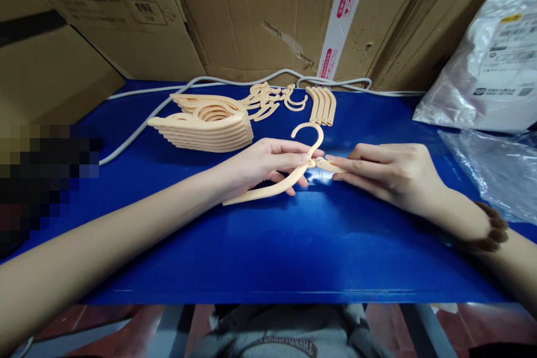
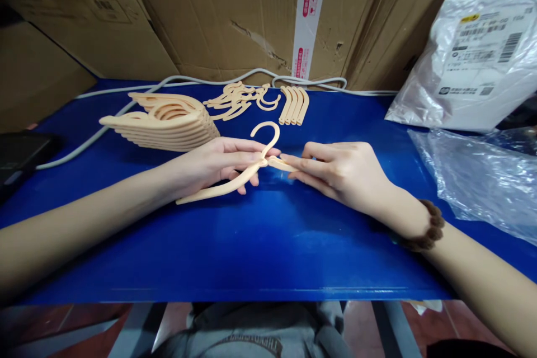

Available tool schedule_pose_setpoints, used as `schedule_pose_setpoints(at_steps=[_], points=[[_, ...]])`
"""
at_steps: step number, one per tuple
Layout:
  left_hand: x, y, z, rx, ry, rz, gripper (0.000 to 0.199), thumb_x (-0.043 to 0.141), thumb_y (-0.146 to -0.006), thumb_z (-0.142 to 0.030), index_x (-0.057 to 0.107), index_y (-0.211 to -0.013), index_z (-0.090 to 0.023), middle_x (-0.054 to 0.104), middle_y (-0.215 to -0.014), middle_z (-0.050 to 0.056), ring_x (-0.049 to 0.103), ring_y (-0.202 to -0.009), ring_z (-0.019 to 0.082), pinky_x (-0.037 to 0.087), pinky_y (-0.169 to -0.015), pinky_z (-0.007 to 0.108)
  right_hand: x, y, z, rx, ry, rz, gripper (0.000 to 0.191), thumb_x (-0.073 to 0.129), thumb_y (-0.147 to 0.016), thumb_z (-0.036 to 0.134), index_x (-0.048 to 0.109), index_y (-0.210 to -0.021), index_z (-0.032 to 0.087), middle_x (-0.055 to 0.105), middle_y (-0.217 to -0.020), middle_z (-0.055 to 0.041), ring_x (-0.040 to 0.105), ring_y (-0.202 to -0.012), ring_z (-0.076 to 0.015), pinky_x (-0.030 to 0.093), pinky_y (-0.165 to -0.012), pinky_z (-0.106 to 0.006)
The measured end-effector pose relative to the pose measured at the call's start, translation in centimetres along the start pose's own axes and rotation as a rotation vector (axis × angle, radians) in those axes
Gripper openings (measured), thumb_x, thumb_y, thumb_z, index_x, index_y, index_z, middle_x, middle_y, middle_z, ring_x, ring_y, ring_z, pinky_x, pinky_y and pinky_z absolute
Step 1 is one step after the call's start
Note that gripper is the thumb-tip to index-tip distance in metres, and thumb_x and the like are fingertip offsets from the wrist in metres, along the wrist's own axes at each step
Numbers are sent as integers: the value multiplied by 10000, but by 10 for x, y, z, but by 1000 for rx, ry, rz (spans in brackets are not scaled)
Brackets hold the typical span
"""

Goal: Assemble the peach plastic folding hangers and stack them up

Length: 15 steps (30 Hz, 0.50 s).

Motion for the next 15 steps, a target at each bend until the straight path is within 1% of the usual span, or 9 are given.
schedule_pose_setpoints(at_steps=[3, 7, 11, 13, 15], points=[[-1, 0, -1, 14, 36, -2, 261, 622, -911, -223, 690, -1159, -183, 701, -1017, 74, 672, -727, 118, 578, -568, 187, 2, 1, 1, -8, 21, 2, 294, 503, -997, 332, 674, -1211, 223, 674, -824, -12, 556, -617, -109, 354, -559, -268], [0, 1, -1, 1, 36, 49, 283, 620, -916, -238, 678, -1189, -191, 705, -883, 56, 667, -707, 127, 575, -551, 189, 3, 1, 5, -53, 88, -40, 275, 530, -985, 312, 689, -1190, 221, 681, -819, -10, 525, -583, -109, 346, -546, -273], [-1, 1, -1, -23, 0, 54, 276, 624, -912, -256, 680, -1178, -207, 705, -866, 42, 654, -672, 119, 551, -501, 172, 4, 1, 7, -47, 80, -44, 264, 555, -972, 290, 691, -1182, 204, 682, -829, -10, 515, -587, -110, 340, -547, -272], [-1, 1, 0, -28, -27, 43, 284, 636, -900, -253, 678, -1178, -211, 708, -871, 41, 655, -674, 122, 548, -495, 173, 5, 1, 7, -44, 70, -40, 267, 546, -977, 294, 689, -1186, 207, 678, -828, -8, 514, -588, -108, 336, -546, -270], [-1, 1, 0, -23, -62, 25, 289, 638, -895, -242, 674, -1180, -204, 704, -835, 35, 661, -677, 129, 553, -499, 181, 6, 1, 8, -45, 53, -38, 284, 535, -983, 309, 681, -1203, 205, 670, -819, -5, 504, -577, -102, 335, -540, -265]])
Point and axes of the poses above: each hand's wrist, its own y-axis away from the middle knuckle, its own x-axis out of the palm, z = x × y, the point moved 3 cm from there along -y, towards the middle knuckle
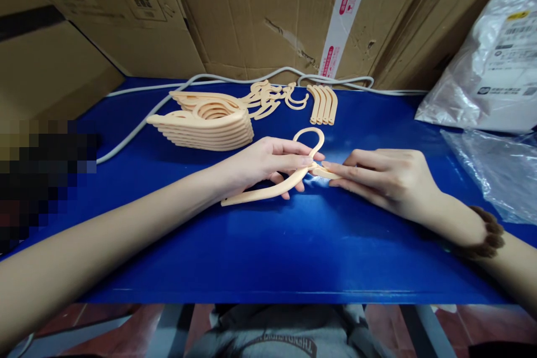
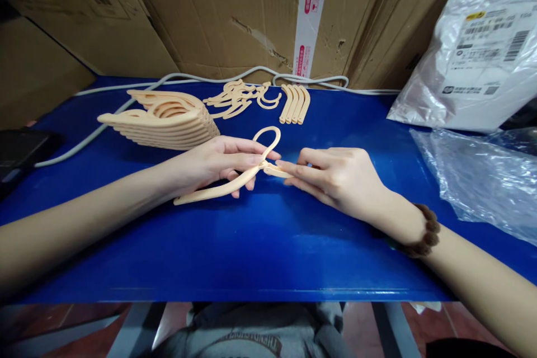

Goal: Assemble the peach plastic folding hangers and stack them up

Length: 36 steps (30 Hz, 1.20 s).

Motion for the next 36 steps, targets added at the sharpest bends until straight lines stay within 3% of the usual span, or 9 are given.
schedule_pose_setpoints(at_steps=[5, 12, 23, 29, 36], points=[[1, -1, 1, 13, -47, -44, 241, 623, -904, -210, 684, -1132, -164, 683, -740, 24, 661, -641, 122, 541, -486, 161, 4, -1, 1, 12, -42, 25, 313, 495, -1003, 335, 665, -1232, 206, 653, -788, 4, 521, -573, -85, 346, -529, -234], [-1, -3, 3, 66, -44, -40, 214, 648, -893, -219, 685, -1094, -156, 712, -808, 42, 680, -682, 134, 553, -499, 168, 5, -2, 1, 86, -175, 75, 328, 489, -1004, 348, 660, -1255, 224, 661, -797, -6, 561, -586, -78, 350, -521, -211], [2, -3, 4, 74, -95, -108, 290, 615, -927, -275, 670, -1188, -160, 714, -968, 82, 692, -710, 140, 584, -553, 208, 3, -2, 1, 221, -292, 158, 351, 451, -1011, 357, 663, -1257, 222, 618, -770, -21, 574, -626, -106, 370, -556, -215], [2, -3, 4, 47, -85, -104, 339, 606, -939, -285, 642, -1260, -185, 702, -922, 64, 687, -691, 134, 582, -533, 201, 2, -4, 3, 281, -369, 193, 337, 459, -1003, 369, 711, -1166, 215, 568, -733, -20, 534, -609, -116, 347, -549, -231], [5, -2, 5, 43, -120, -85, 327, 590, -942, -279, 654, -1239, -157, 694, -891, 66, 686, -685, 142, 577, -526, 210, 3, -5, 4, 353, -488, 215, 346, 467, -999, 405, 706, -1186, 240, 564, -714, -6, 524, -603, -115, 323, -544, -241]])
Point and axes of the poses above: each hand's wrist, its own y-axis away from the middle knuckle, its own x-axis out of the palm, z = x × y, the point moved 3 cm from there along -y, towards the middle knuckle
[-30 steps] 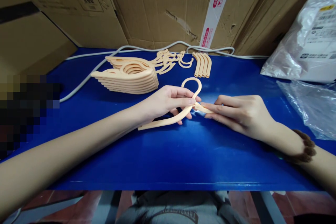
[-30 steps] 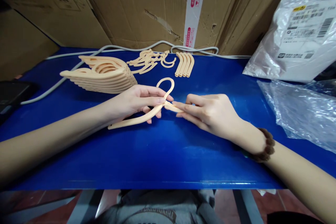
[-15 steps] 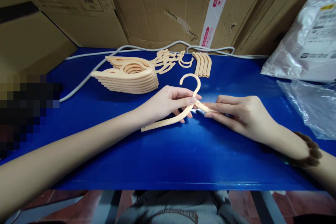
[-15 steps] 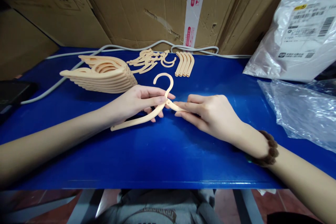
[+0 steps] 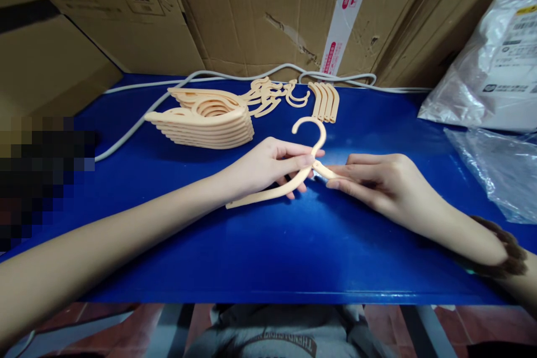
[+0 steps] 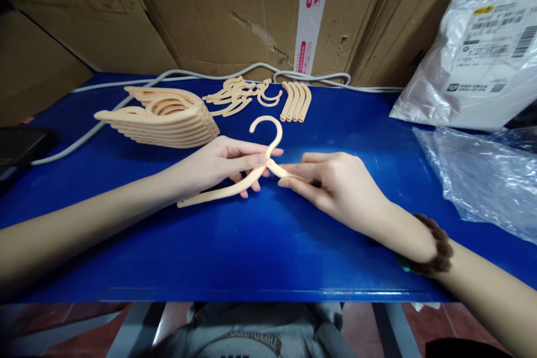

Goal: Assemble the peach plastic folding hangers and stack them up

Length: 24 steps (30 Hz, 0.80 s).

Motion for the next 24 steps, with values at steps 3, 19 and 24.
schedule_pose_setpoints(at_steps=[3, 19, 24], points=[[1, 0, 2, 10, -25, 43, 293, 595, -933, -277, 674, -1184, -149, 686, -891, 56, 682, -671, 130, 565, -522, 195, 0, 0, -2, 23, -58, 45, 345, 483, -989, 435, 735, -1103, 228, 583, -709, -3, 517, -588, -111, 324, -552, -245], [26, 23, -3, 454, -1368, -158, 268, 376, -1001, -295, 599, -1100, -183, 645, -924, 7, 650, -759, 184, 410, -551, 281, -8, -4, -11, -117, 299, -28, 312, 570, -931, 483, 718, -873, 215, 689, -798, -20, 607, -726, -184, 385, -708, -335], [23, 19, 0, 544, -1411, -127, 295, 400, -1005, -345, 561, -1177, -168, 655, -948, 13, 661, -818, 197, 423, -571, 287, -16, -6, -17, -193, 454, -125, 438, 566, -882, 605, 713, -854, 194, 702, -915, -69, 598, -911, -259, 385, -908, -449]])
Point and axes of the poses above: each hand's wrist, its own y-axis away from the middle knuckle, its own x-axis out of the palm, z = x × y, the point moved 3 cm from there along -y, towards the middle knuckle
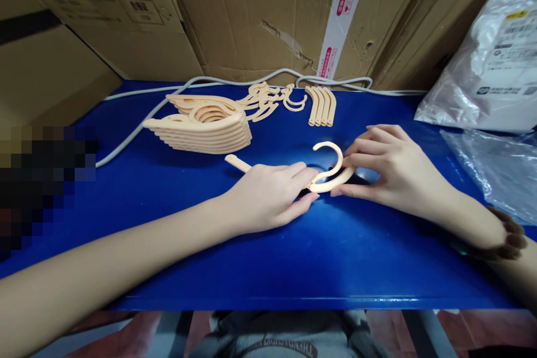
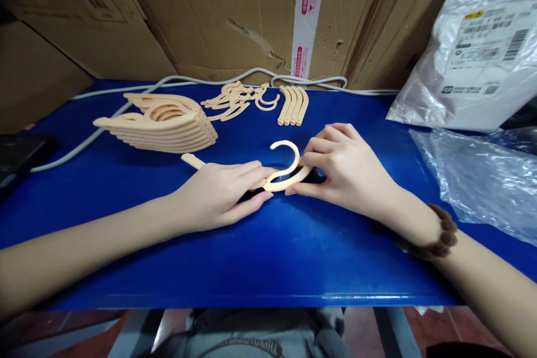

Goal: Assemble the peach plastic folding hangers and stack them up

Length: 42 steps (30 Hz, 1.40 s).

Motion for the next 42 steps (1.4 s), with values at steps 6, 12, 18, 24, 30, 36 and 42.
schedule_pose_setpoints(at_steps=[6, 12, 18, 24, 30, 36, 42], points=[[1, -1, 2, -20, -26, 24, 282, 389, -1023, -390, 571, -1050, -177, 655, -918, 6, 652, -750, 190, 405, -556, 286, 1, 0, -6, 14, 26, -69, 577, 584, -837, 664, 668, -1149, 186, 684, -1094, -94, 582, -1061, -294, 318, -1063, -531], [1, -1, 1, -30, -37, -4, 272, 411, -1020, -393, 559, -953, -175, 661, -872, 2, 643, -691, 182, 358, -527, 278, -7, 0, 2, -21, 58, -150, 683, 601, -844, 635, 500, -1368, 209, 607, -1271, -139, 556, -1161, -323, 339, -1051, -540], [1, -1, 2, -36, -36, -31, 314, 389, -1024, -410, 557, -912, -170, 660, -803, 1, 636, -642, 177, 330, -501, 262, -14, 2, 17, -75, 23, -160, 236, 571, -951, 302, 626, -1149, 188, 682, -886, -58, 615, -757, -195, 413, -663, -345], [0, 2, 1, 27, -78, -147, 336, 374, -1034, -406, 568, -900, -166, 673, -751, -1, 641, -609, 153, 336, -498, 262, -2, 2, 21, -68, -22, -80, 240, 519, -981, 289, 654, -1113, 140, 668, -788, -35, 589, -665, -162, 396, -625, -304], [-5, 3, -8, 178, -194, -256, 325, 441, -1019, -391, 576, -833, -160, 660, -712, -11, 628, -609, 128, 361, -520, 267, 6, 1, 18, -10, -159, -28, 236, 472, -995, 307, 655, -1053, 169, 673, -866, -65, 597, -765, -185, 428, -680, -306], [-8, 5, -16, 298, -284, -291, 313, 442, -1009, -342, 560, -766, -183, 603, -658, -17, 571, -598, 133, 342, -513, 289, 3, 1, 11, 151, -183, -75, 202, 482, -975, 325, 576, -840, 208, 603, -874, -65, 569, -785, -192, 431, -660, -308], [-6, 2, -12, 237, -289, -218, 251, 449, -998, -322, 590, -855, -171, 624, -806, 37, 577, -803, 188, 391, -607, 292, 9, 2, -1, 161, -104, 9, 124, 475, -943, 223, 588, -992, 212, 602, -988, -75, 570, -893, -221, 459, -725, -329]])
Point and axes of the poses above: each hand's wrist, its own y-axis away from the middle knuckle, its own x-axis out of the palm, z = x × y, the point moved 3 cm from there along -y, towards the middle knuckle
